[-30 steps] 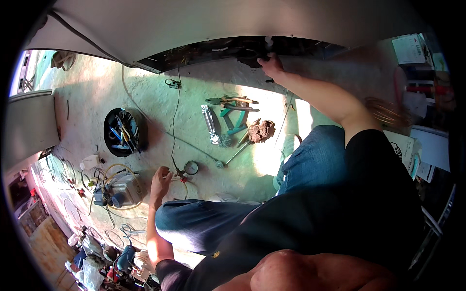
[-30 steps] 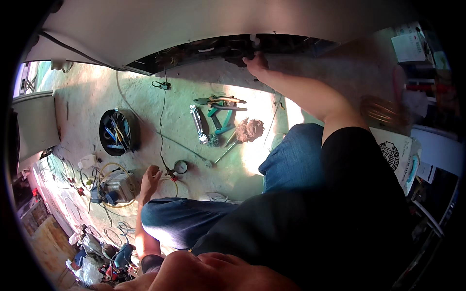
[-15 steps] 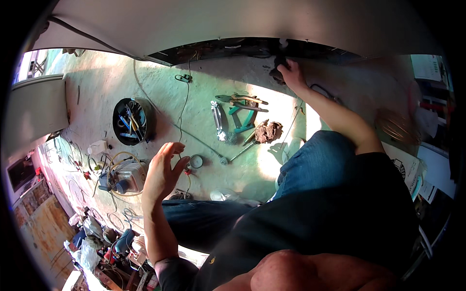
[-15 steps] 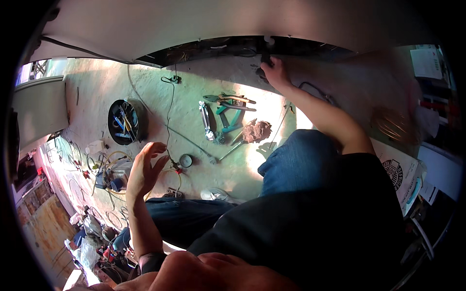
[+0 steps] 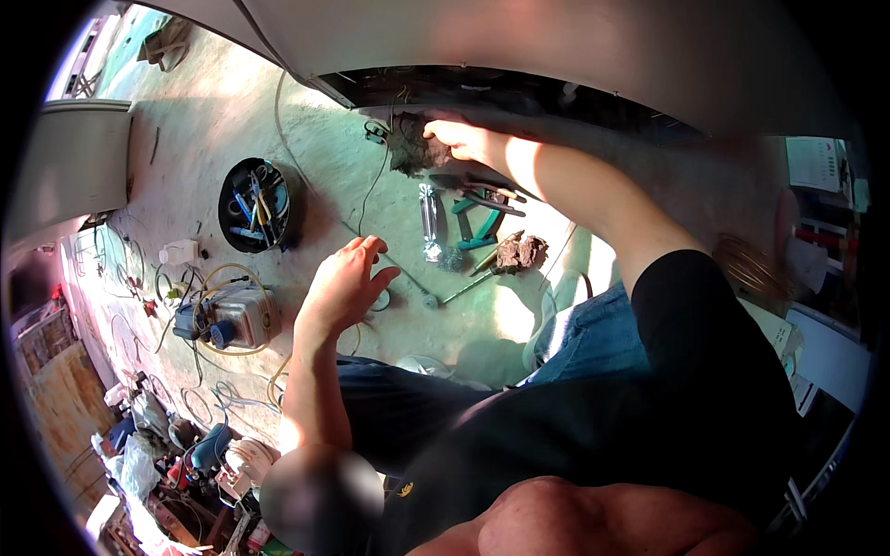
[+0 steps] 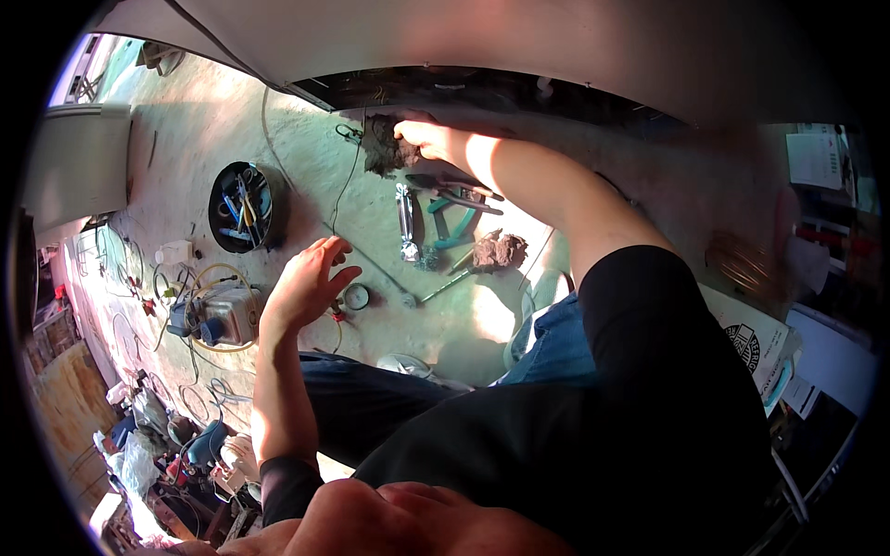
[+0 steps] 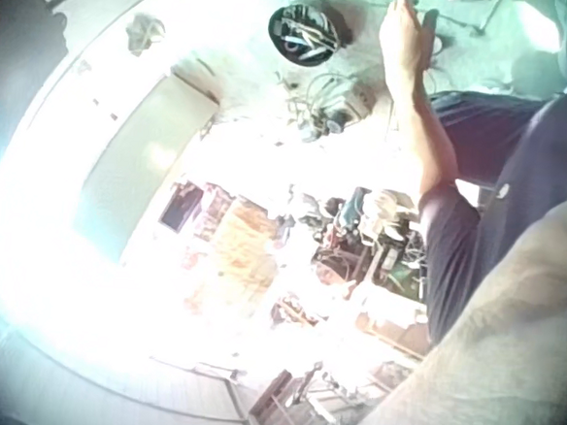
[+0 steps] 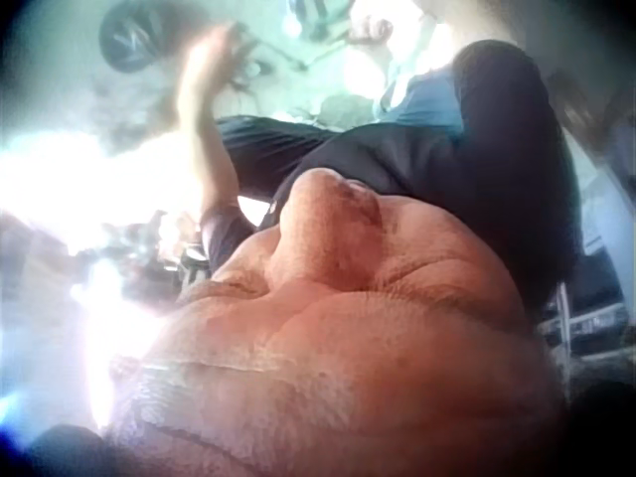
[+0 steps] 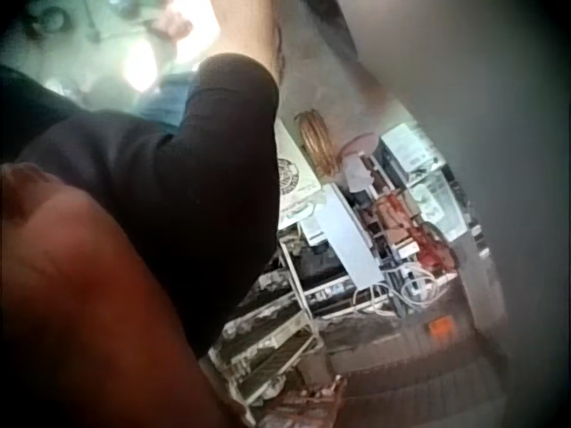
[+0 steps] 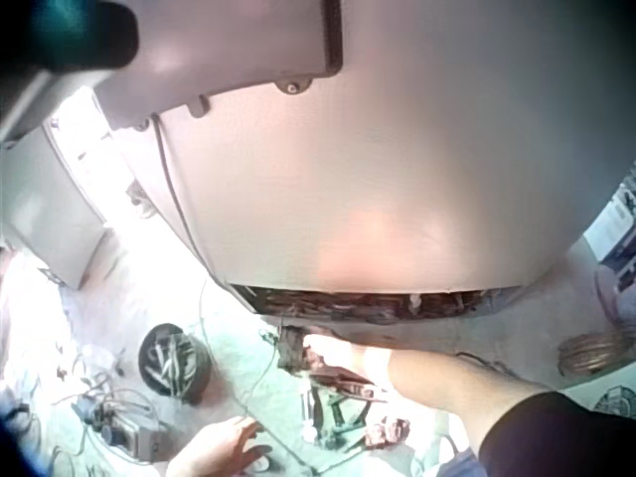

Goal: The person sits on the floor and uses a blowtorch to heat a copper pipe joint under a cabinet. They apply solder to the heated joint to create a seal, repeating the process for multiple connections.

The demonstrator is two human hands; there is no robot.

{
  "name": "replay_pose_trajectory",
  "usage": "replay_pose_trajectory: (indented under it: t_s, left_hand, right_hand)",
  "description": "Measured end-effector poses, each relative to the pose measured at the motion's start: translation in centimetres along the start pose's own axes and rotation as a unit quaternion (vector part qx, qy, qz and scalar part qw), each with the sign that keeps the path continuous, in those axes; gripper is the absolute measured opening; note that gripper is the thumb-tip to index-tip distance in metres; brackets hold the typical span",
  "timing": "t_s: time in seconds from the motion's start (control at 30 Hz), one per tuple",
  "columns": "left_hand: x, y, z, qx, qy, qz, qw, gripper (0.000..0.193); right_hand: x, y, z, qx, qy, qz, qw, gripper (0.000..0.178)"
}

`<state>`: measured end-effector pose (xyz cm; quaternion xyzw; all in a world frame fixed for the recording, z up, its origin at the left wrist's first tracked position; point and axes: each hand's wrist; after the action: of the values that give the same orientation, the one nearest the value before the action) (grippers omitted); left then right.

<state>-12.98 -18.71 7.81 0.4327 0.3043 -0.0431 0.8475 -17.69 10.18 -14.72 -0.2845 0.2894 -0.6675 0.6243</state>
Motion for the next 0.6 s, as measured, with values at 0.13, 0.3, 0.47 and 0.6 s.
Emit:
replay_pose_trajectory:
  t_s: [0.13,0.3,0.47,0.6]
  left_hand:
    - [0.0,0.1,1.6,0.017,0.009,0.029,0.999,0.036]
    - [0.1,-0.4,3.3,-0.003,-0.002,0.031,1.000,0.036]
    - [-0.4,-1.0,3.9,-0.001,0.009,0.022,1.000,0.035]
    - [-0.2,-1.1,4.2,-0.012,0.006,0.020,1.000,0.034]
  right_hand:
    - [0.9,1.2,1.2,-0.194,-0.038,-0.144,0.970,0.019]
    - [1.5,1.2,-3.4,-0.166,0.092,-0.122,0.974,0.022]
    - [2.1,2.4,-6.8,-0.125,0.247,-0.082,0.958,0.025]
    - [2.6,3.0,-9.3,-0.077,0.372,-0.030,0.924,0.028]
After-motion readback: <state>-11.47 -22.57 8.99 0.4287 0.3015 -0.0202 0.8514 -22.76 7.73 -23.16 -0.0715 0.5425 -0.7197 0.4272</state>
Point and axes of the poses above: each hand's wrist, its own z-axis away from the middle knuckle, its own x-axis out of the palm, y = z × x, and after that the axes turned 15 degrees about z, right-handed
